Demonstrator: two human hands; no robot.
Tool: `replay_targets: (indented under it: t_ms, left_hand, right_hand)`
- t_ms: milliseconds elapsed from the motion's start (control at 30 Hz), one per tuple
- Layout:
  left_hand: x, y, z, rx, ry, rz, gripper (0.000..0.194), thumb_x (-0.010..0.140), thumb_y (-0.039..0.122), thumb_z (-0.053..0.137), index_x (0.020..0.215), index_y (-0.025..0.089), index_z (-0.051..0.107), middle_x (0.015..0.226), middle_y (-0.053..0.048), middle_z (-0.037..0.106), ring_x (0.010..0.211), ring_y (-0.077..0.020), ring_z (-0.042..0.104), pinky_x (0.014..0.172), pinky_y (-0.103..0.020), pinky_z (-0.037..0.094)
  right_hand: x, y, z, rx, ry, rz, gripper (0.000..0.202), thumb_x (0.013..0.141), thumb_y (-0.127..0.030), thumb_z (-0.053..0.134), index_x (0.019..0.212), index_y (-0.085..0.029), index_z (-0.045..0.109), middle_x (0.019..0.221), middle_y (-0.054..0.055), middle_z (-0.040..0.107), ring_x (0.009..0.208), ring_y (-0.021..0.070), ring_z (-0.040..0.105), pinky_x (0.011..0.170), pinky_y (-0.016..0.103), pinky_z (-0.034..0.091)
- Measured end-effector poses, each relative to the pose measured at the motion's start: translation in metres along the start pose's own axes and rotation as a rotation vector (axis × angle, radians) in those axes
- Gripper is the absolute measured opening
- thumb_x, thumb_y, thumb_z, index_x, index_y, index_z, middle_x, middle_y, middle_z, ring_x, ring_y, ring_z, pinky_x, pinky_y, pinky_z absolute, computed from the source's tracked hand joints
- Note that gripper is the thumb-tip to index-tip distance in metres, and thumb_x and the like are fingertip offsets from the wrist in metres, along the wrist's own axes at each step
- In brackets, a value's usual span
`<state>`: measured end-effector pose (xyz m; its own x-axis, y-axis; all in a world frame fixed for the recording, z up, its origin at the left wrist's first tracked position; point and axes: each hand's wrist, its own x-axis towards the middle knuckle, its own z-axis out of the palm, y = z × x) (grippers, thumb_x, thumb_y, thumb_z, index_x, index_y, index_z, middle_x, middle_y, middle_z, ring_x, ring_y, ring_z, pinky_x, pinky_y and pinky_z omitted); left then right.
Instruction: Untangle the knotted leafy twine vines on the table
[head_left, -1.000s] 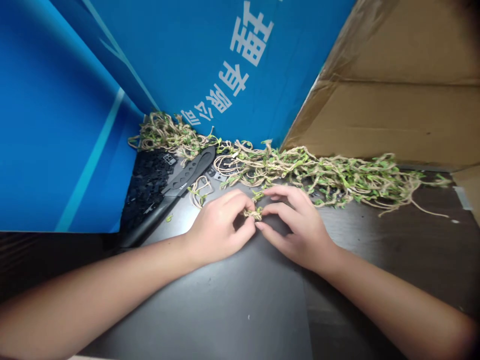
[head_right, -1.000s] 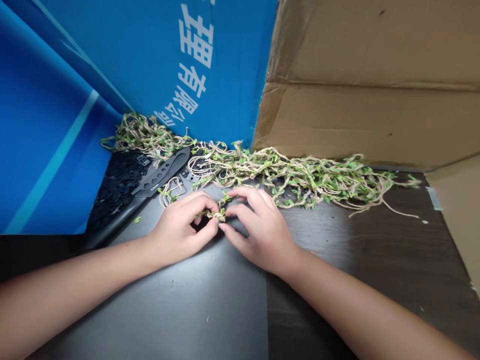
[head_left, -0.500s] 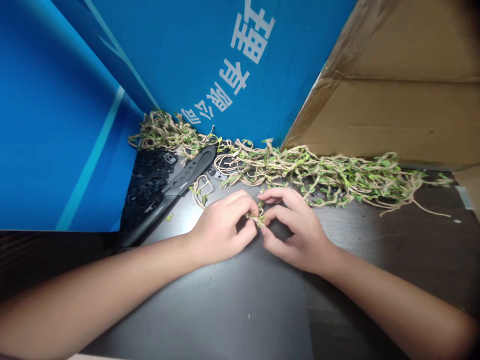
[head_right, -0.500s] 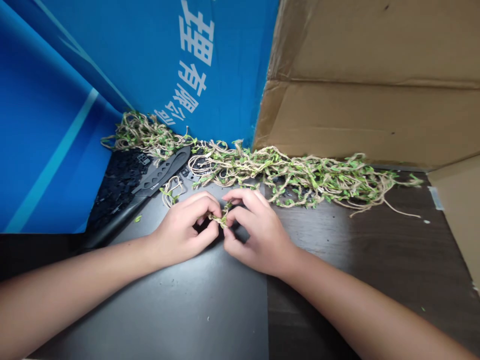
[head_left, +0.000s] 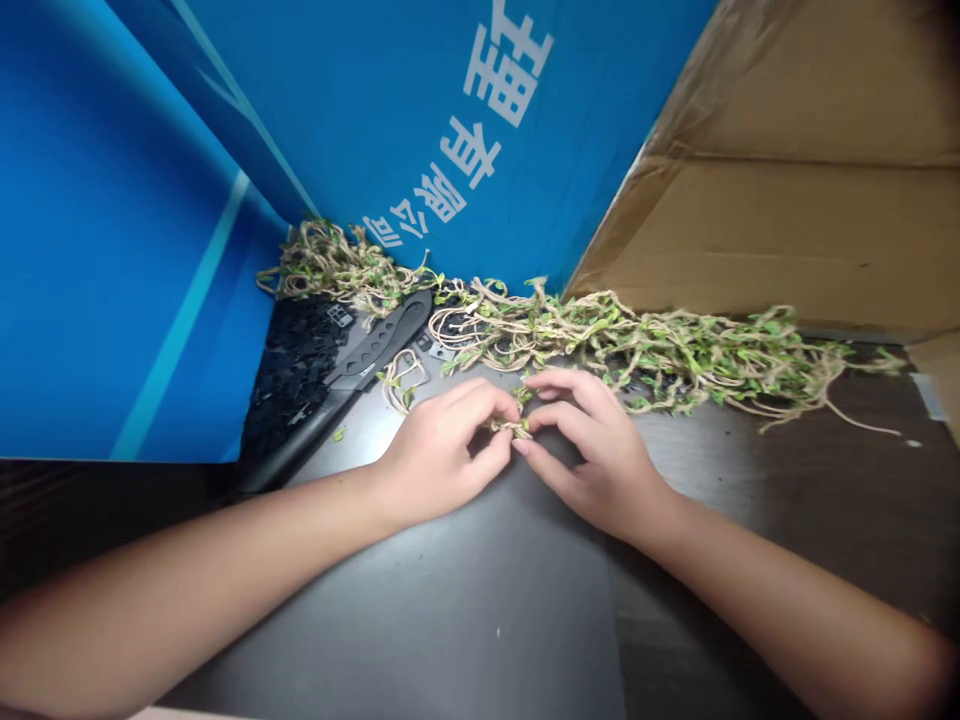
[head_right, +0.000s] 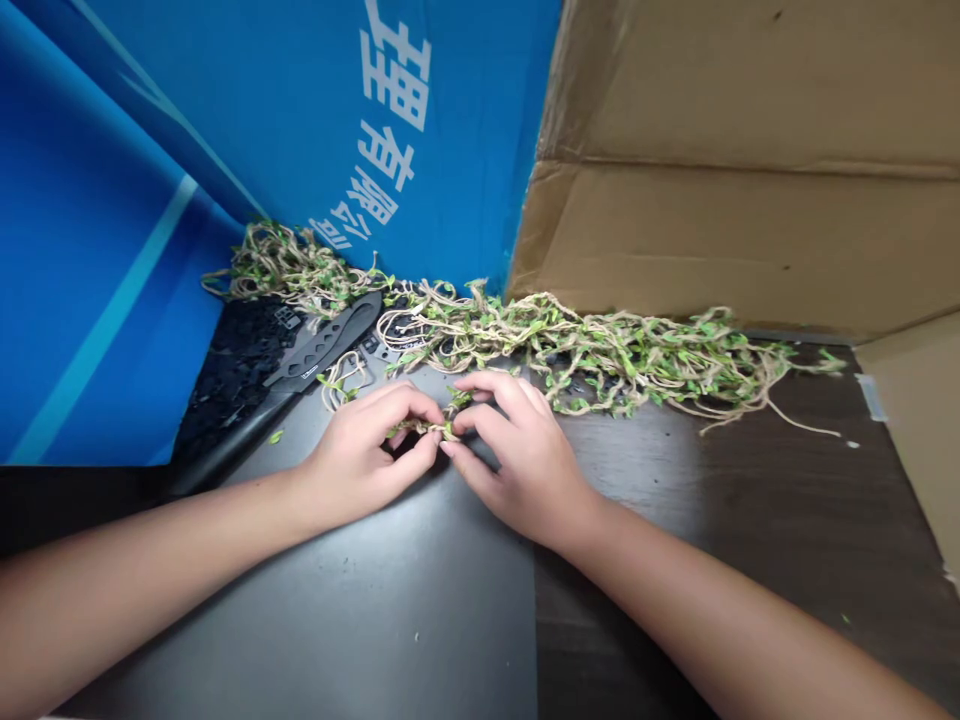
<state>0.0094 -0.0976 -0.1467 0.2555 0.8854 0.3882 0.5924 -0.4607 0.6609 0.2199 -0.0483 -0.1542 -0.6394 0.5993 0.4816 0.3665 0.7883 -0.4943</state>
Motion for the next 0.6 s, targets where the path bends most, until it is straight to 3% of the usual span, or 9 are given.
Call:
replay_targets:
  t_ms: [333, 600]
  left_hand:
    - [-0.0006, 0.0011, 0.0001, 0.020, -0.010, 0.028, 0.015, 0.092, 0.010, 0.059, 0.103, 0.018, 0.063, 0.092, -0.001, 0.065, 0.080, -0.0117, 0.060, 0.072, -0.025, 0.045]
    - [-0.0006, 0.0003, 0.0017, 0.067, 0.007, 0.028, 0.020, 0.089, 0.009, 0.061, 0.106, 0.018, 0.065, 0.091, -0.001, 0.065, 0.079, -0.0123, 0.060, 0.072, -0.025, 0.045]
  right_hand:
    - [-0.0005, 0.0010, 0.0023, -0.055, 0.014, -0.007, 0.009, 0.092, -0.020, 0.067, 0.097, -0.023, 0.060, 0.131, 0.009, 0.063, 0.121, 0.0252, 0.061, 0.100, 0.045, 0.047]
    - [0.0015, -0.0015, -0.0009, 0.087, -0.063, 0.015, 0.016, 0.083, -0.013, 0.067, 0.089, -0.022, 0.056, 0.130, 0.008, 0.060, 0.121, 0.0250, 0.058, 0.102, 0.045, 0.045]
